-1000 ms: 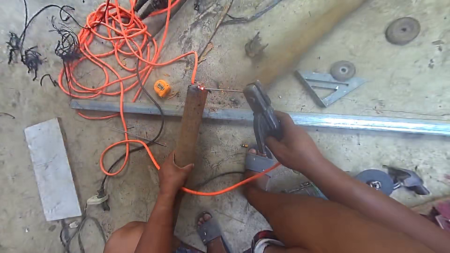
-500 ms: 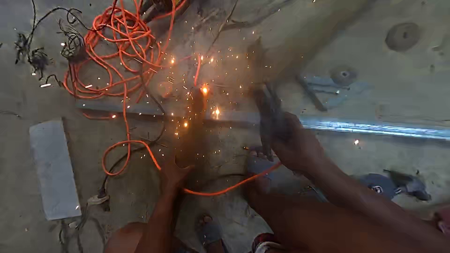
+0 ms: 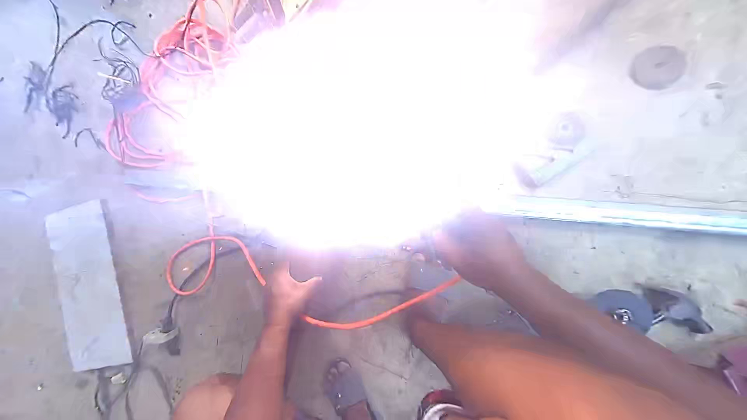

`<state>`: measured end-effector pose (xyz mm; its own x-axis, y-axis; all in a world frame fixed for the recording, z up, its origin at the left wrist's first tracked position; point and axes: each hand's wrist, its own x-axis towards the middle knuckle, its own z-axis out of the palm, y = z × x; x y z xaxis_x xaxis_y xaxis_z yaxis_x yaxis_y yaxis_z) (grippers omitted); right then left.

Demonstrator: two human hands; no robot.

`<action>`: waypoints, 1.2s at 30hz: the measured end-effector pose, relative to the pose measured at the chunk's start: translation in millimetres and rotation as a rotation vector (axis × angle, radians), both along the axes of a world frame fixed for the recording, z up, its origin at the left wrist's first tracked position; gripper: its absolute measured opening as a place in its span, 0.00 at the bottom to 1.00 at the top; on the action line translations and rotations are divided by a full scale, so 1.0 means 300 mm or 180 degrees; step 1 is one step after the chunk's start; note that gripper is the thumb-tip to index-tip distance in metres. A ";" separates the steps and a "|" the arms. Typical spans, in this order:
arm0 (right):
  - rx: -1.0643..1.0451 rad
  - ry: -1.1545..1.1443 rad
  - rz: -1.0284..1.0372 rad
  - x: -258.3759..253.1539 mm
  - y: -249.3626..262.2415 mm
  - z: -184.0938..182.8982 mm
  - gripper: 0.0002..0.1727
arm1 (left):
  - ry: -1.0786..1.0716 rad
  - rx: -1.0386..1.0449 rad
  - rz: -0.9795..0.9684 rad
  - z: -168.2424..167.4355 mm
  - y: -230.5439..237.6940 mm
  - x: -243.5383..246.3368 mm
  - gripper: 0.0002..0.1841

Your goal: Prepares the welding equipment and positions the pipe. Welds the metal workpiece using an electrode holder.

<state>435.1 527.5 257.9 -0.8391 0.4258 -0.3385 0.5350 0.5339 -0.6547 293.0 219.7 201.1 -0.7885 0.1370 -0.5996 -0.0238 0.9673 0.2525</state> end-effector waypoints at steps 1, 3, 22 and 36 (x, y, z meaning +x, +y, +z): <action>0.0023 -0.0086 0.0010 -0.002 -0.001 0.007 0.31 | 0.0034 0.0028 -0.0009 -0.003 -0.003 0.003 0.47; -0.0034 -0.0185 -0.0020 -0.005 -0.007 0.029 0.33 | 0.0073 0.0085 0.0026 0.004 -0.002 0.008 0.47; -0.0113 0.0116 -0.0048 -0.001 0.002 0.010 0.32 | -0.0005 -0.0050 -0.0028 -0.006 0.001 -0.001 0.46; -0.0342 0.0276 -0.0169 0.013 0.002 0.020 0.34 | 0.0016 0.0007 -0.0076 0.014 0.003 -0.004 0.48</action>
<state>438.9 528.1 263.8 -0.8444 0.4356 -0.3117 0.4996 0.4307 -0.7516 291.9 220.5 205.3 -0.7881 0.1571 -0.5952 0.0005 0.9671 0.2545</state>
